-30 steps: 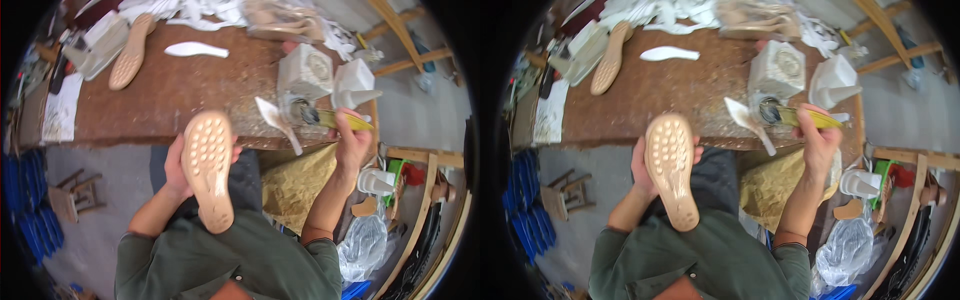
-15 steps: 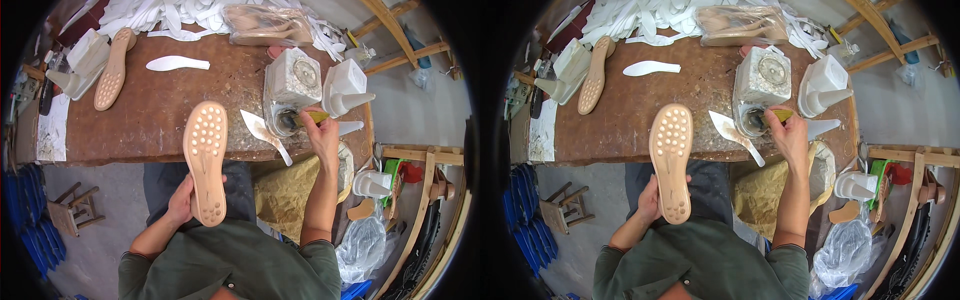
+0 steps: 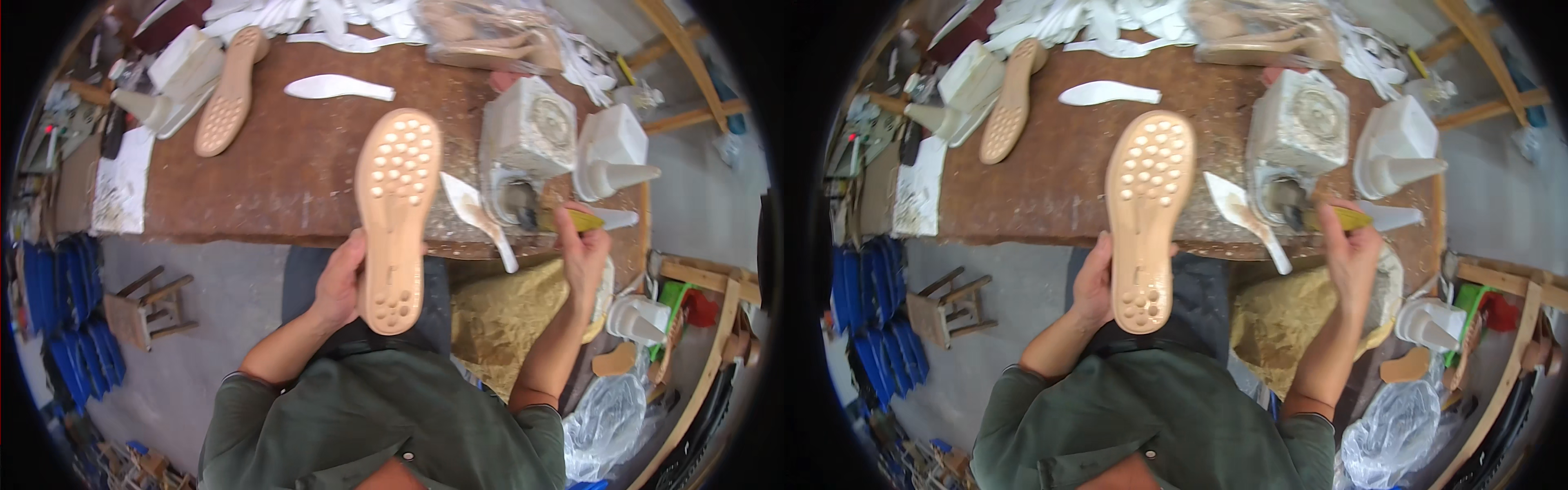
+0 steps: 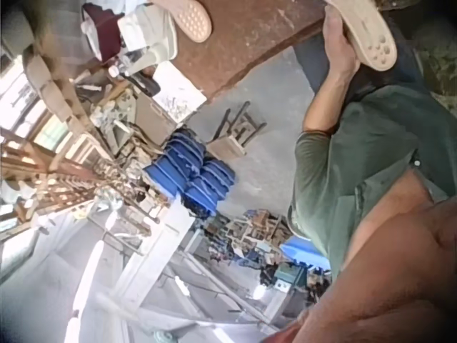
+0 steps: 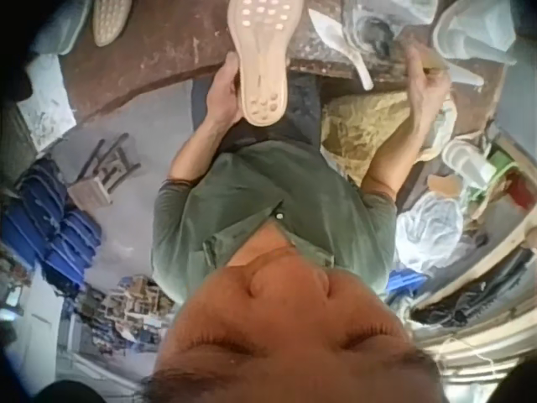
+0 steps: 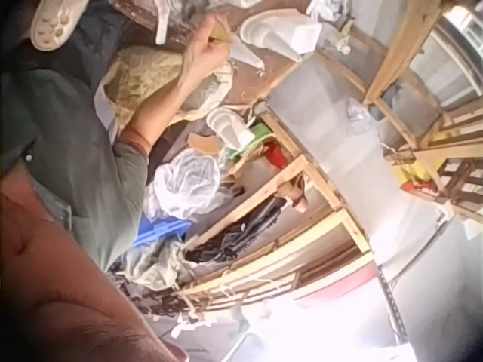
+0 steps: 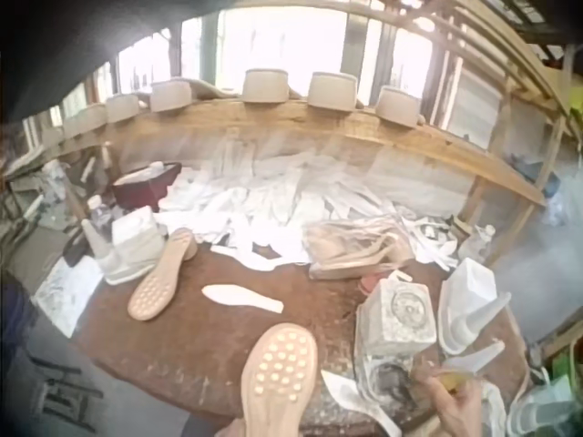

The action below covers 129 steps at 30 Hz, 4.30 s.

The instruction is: Apply glue or adhesive to the underside of shoe soles using a brush.

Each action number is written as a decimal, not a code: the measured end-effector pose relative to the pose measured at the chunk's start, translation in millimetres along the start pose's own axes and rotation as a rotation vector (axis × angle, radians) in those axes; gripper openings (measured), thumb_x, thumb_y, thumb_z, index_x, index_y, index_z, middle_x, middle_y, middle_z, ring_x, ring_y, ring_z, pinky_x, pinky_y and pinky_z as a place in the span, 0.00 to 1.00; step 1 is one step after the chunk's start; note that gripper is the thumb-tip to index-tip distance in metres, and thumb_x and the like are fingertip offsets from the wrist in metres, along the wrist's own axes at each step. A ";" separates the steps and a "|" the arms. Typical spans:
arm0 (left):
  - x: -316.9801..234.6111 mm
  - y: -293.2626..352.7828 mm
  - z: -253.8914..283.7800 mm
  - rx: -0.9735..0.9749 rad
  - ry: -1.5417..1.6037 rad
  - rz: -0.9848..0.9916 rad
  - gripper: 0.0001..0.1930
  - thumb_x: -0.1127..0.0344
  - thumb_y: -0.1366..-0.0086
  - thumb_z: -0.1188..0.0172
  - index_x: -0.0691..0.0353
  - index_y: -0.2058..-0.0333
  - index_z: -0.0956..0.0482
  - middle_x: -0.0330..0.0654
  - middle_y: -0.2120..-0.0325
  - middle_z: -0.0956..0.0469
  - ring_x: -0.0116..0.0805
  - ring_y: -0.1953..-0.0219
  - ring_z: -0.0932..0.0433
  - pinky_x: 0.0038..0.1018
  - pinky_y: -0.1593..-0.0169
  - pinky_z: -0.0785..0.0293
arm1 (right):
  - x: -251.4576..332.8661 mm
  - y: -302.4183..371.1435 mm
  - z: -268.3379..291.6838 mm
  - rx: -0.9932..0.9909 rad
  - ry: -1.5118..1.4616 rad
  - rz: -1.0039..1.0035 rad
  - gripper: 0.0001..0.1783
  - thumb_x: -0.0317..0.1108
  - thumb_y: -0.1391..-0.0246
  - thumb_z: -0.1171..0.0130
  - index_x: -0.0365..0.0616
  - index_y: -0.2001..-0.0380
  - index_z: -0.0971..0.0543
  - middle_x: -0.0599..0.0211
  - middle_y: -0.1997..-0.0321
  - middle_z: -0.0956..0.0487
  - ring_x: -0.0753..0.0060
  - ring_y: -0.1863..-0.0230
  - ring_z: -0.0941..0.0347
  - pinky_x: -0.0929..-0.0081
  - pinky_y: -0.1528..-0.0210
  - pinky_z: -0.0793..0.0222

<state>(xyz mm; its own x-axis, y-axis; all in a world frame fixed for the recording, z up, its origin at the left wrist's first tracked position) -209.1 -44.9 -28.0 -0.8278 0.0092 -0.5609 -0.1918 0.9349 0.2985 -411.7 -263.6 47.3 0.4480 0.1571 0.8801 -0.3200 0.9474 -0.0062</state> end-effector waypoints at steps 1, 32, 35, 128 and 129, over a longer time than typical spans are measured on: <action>-1.4 0.2 -4.5 0.026 0.013 -0.001 0.34 0.44 0.32 0.72 0.69 0.41 0.43 0.58 0.51 0.30 0.41 0.54 0.25 0.31 0.51 0.28 | -2.7 0.2 7.1 -0.014 -0.043 -0.001 0.10 0.34 0.48 0.39 0.39 0.65 0.22 0.77 0.78 0.27 0.88 0.82 0.36 0.88 0.81 0.42; -34.1 45.3 -91.6 0.335 -0.255 -0.201 0.33 0.52 0.31 0.62 0.70 0.37 0.57 0.46 0.42 0.40 0.31 0.42 0.40 0.26 0.41 0.45 | 123.7 100.9 -35.1 0.241 -0.639 0.240 0.11 0.30 0.53 0.36 0.34 0.69 0.23 0.59 0.76 0.25 0.75 0.81 0.28 0.82 0.79 0.33; -32.7 43.9 -91.8 0.337 -0.166 -0.205 0.33 0.52 0.31 0.61 0.70 0.37 0.56 0.46 0.42 0.40 0.30 0.42 0.40 0.26 0.41 0.46 | 122.7 109.8 -35.1 0.230 -0.619 0.300 0.11 0.29 0.53 0.36 0.34 0.68 0.24 0.57 0.77 0.24 0.74 0.81 0.28 0.81 0.79 0.33; -22.9 79.2 -58.7 0.351 0.248 0.368 0.18 0.56 0.33 0.55 0.66 0.60 0.25 0.41 0.72 0.21 0.20 0.76 0.24 0.17 0.73 0.27 | 256.4 170.1 -138.0 1.355 -0.400 1.199 0.09 0.33 0.60 0.33 0.39 0.79 0.21 0.71 0.88 0.29 0.79 0.91 0.35 0.82 0.89 0.48; -28.1 88.1 -56.7 -0.033 0.249 0.772 0.18 0.57 0.32 0.55 0.66 0.59 0.25 0.40 0.71 0.21 0.19 0.76 0.24 0.16 0.73 0.28 | 245.5 160.4 -136.8 1.194 -0.558 1.112 0.09 0.35 0.62 0.32 0.41 0.80 0.20 0.72 0.88 0.29 0.79 0.91 0.35 0.81 0.90 0.48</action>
<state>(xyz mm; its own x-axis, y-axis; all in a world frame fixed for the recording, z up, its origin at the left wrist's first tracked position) -232.6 17.1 57.8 -0.8255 0.5645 -0.0009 0.4687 0.6863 0.5562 -238.8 -35.0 197.5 -0.6390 0.1886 0.7458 -0.7611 -0.2953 -0.5775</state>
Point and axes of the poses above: each hand's wrist, its own y-axis away from the middle knuckle, its own z-axis out of the back of the hand, x = y × z, the point moved 7 cm from there along -y, towards the middle knuckle
